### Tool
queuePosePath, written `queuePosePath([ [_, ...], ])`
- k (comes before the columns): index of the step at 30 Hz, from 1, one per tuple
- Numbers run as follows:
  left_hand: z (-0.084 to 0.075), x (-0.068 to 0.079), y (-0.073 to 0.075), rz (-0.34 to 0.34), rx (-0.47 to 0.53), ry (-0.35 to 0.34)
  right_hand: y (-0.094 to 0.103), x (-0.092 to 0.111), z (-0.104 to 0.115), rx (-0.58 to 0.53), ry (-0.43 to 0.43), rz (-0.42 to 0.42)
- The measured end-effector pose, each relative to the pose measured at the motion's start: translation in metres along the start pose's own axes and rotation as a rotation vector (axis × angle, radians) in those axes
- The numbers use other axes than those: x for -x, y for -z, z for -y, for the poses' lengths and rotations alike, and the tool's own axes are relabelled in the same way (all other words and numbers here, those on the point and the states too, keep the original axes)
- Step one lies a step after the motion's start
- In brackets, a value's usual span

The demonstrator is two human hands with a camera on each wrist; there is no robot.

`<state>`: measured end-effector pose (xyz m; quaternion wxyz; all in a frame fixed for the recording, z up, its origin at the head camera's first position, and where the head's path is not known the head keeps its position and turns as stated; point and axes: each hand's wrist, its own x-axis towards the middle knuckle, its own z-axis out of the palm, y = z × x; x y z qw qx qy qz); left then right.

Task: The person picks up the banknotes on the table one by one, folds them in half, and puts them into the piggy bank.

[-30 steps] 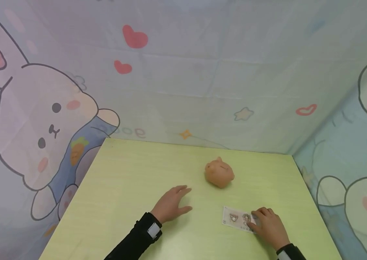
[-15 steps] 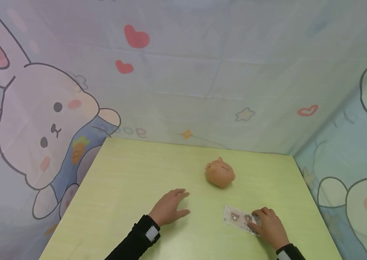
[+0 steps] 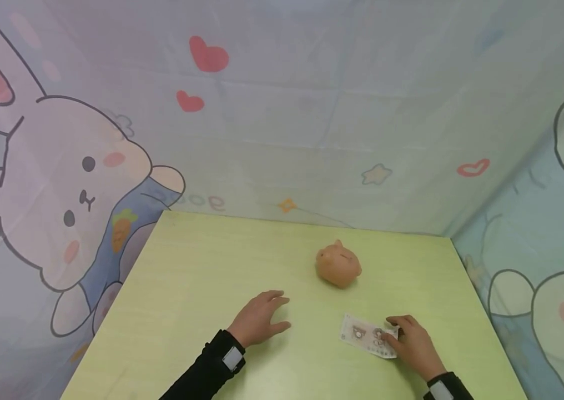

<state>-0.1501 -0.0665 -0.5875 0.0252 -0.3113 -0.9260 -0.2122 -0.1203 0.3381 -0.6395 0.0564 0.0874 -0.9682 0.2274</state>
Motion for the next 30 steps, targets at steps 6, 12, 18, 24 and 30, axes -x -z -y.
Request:
queuePosePath([
  [6, 0.002, 0.000, 0.000, 0.009, -0.018, 0.003, 0.008, -0.003, -0.002, -0.033, -0.066, 0.083],
  [12, 0.004, -0.001, -0.003, 0.009, -0.027, 0.007, 0.010, -0.004, -0.007, -0.081, -0.111, 0.140],
  [18, 0.004, -0.002, -0.004, 0.015, -0.022, 0.010, 0.009, -0.003, -0.009, -0.107, -0.083, 0.133],
  [24, 0.002, -0.002, -0.003, 0.011, -0.021, 0.006, 0.008, -0.004, -0.007, -0.122, -0.021, 0.082],
  [30, -0.001, -0.003, -0.001, 0.021, -0.005, 0.014, 0.015, -0.007, 0.008, -0.135, 0.076, -0.050],
])
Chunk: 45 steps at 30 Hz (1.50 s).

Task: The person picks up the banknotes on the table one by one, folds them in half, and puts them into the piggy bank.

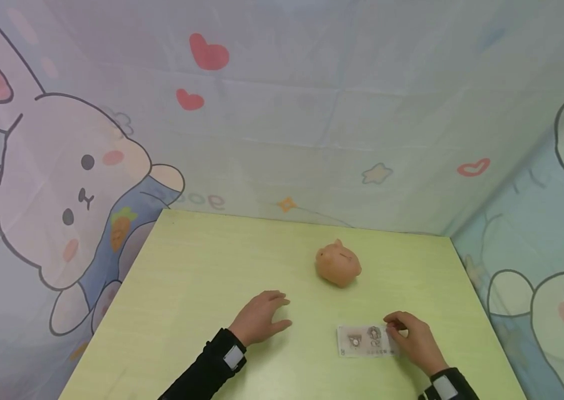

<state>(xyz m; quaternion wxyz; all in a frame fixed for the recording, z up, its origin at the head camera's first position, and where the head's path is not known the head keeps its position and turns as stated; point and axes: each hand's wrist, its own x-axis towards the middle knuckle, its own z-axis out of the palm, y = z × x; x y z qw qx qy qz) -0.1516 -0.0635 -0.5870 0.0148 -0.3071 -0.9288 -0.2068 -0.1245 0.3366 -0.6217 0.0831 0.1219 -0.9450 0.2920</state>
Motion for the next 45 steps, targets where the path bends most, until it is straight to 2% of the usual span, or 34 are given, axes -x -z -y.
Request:
queuePosePath([
  [4, -0.003, -0.001, 0.003, -0.007, 0.015, -0.005, 0.008, -0.009, 0.014, -0.023, 0.088, -0.087],
  [8, -0.005, -0.004, 0.005, -0.035, 0.051, -0.031, 0.017, -0.022, 0.033, -0.052, 0.131, -0.129],
  [12, -0.008, -0.008, 0.008, -0.064, 0.080, -0.043, 0.025, -0.032, 0.051, -0.081, 0.183, -0.150],
  [17, -0.011, -0.014, 0.016, -0.120, 0.112, -0.024, 0.036, -0.045, 0.075, -0.120, 0.266, -0.174],
  [22, -0.011, -0.022, 0.024, -0.184, 0.188, -0.002, 0.047, -0.056, 0.102, -0.162, 0.328, -0.187],
  [28, -0.006, -0.032, 0.022, -0.273, 0.309, 0.005, 0.052, -0.063, 0.126, -0.232, 0.362, -0.189],
  [33, -0.006, -0.038, 0.020, -0.326, 0.440, 0.018, 0.052, -0.065, 0.137, -0.299, 0.399, -0.188],
  [39, -0.007, -0.045, 0.020, -0.382, 0.542, 0.035, 0.055, -0.068, 0.149, -0.354, 0.433, -0.192],
  [45, -0.008, -0.045, 0.021, -0.454, 0.639, 0.068, 0.067, -0.067, 0.170, -0.408, 0.417, -0.189],
])
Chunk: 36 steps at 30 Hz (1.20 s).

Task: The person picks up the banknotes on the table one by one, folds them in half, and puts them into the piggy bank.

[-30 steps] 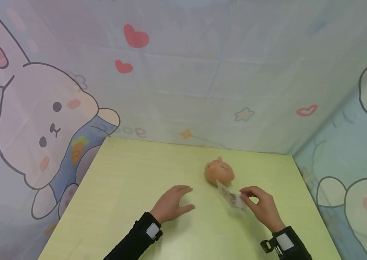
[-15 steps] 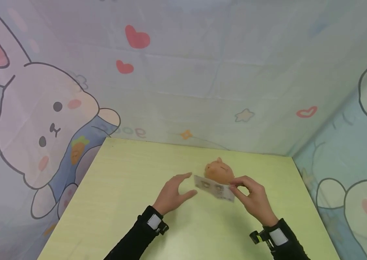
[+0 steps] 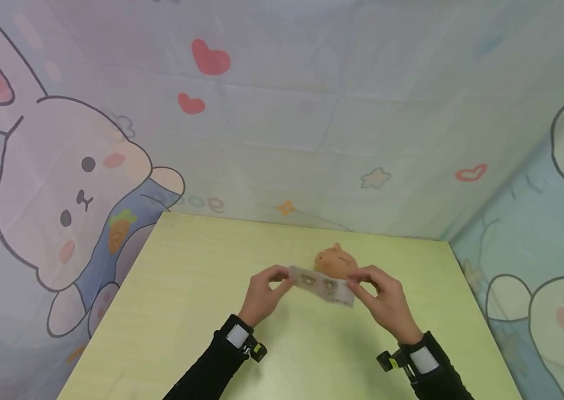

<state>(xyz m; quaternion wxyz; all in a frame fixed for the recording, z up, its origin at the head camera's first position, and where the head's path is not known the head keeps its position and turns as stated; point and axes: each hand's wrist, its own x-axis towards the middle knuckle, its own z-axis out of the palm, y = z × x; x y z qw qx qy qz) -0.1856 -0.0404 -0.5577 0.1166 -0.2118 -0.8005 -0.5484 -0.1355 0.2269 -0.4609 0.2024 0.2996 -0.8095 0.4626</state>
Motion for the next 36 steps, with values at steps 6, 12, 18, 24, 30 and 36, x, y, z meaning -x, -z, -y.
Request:
queuePosePath([
  [6, -0.002, 0.000, 0.003, -0.023, 0.041, -0.001, -0.001, -0.003, 0.005, -0.046, -0.053, 0.000],
  [12, -0.008, -0.001, 0.007, -0.028, 0.040, -0.006, -0.006, -0.001, -0.005, -0.152, -0.125, 0.003],
  [18, -0.011, -0.002, 0.010, -0.071, 0.032, -0.028, -0.014, 0.008, -0.012, -0.257, -0.290, 0.015],
  [24, -0.009, -0.001, 0.009, -0.100, 0.042, -0.010, -0.024, 0.012, -0.015, -0.215, -0.346, -0.041],
  [30, -0.012, 0.001, 0.007, -0.111, 0.040, 0.014, -0.029, 0.008, -0.017, -0.163, -0.345, -0.147],
  [36, -0.014, 0.003, 0.006, -0.132, 0.064, 0.026, -0.033, 0.006, -0.020, -0.154, -0.340, -0.223],
])
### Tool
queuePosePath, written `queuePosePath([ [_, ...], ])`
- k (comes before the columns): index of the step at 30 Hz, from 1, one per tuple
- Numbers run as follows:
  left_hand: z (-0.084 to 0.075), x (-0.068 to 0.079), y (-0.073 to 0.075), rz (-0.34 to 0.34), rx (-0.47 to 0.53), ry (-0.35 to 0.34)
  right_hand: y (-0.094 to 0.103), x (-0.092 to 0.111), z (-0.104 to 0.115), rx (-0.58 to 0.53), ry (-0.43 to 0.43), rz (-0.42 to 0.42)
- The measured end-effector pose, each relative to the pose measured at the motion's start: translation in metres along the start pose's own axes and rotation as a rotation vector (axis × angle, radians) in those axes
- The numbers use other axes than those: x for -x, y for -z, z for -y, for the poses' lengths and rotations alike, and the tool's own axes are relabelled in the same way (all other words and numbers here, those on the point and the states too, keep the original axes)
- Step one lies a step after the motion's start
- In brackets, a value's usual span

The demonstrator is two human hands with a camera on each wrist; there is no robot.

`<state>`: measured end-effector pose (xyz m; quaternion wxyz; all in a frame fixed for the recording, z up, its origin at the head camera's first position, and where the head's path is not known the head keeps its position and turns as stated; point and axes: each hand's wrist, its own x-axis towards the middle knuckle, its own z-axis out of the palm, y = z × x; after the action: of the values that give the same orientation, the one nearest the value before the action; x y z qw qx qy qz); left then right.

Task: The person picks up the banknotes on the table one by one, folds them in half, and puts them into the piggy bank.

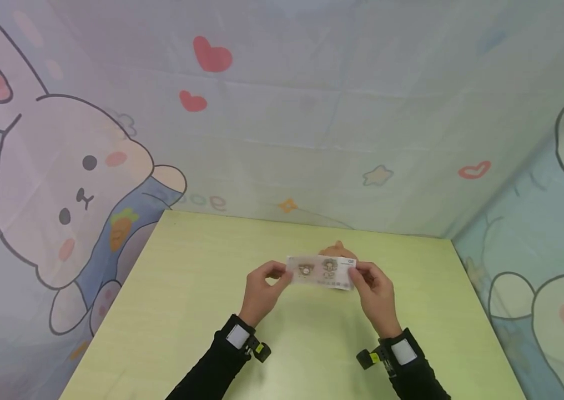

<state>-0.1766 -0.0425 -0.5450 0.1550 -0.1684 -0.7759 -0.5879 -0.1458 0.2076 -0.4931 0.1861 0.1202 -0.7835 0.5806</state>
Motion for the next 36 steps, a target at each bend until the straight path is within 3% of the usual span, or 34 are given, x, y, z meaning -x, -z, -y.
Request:
queuePosePath([
  [6, -0.001, 0.000, -0.002, -0.047, -0.018, -0.036, -0.004, -0.001, -0.008, 0.006, -0.033, -0.040],
  [10, 0.001, 0.000, -0.005, -0.096, -0.119, -0.145, -0.007, -0.001, -0.014, 0.057, -0.036, -0.066],
  [17, 0.006, -0.001, -0.006, -0.145, -0.510, -0.470, -0.010, -0.001, -0.027, 0.087, -0.030, -0.075],
  [21, 0.006, -0.001, -0.003, -0.122, -0.727, -0.633, -0.011, -0.003, -0.050, 0.080, -0.025, -0.082],
  [24, 0.004, 0.000, -0.002, -0.084, -0.841, -0.711, -0.013, -0.003, -0.062, 0.077, -0.007, -0.092],
  [31, 0.000, 0.001, -0.006, -0.048, -0.972, -0.776, -0.022, -0.004, -0.064, 0.155, 0.172, -0.132],
  [36, -0.006, 0.001, -0.013, -0.065, -0.930, -0.765, -0.030, -0.005, -0.067, 0.208, 0.310, -0.124],
])
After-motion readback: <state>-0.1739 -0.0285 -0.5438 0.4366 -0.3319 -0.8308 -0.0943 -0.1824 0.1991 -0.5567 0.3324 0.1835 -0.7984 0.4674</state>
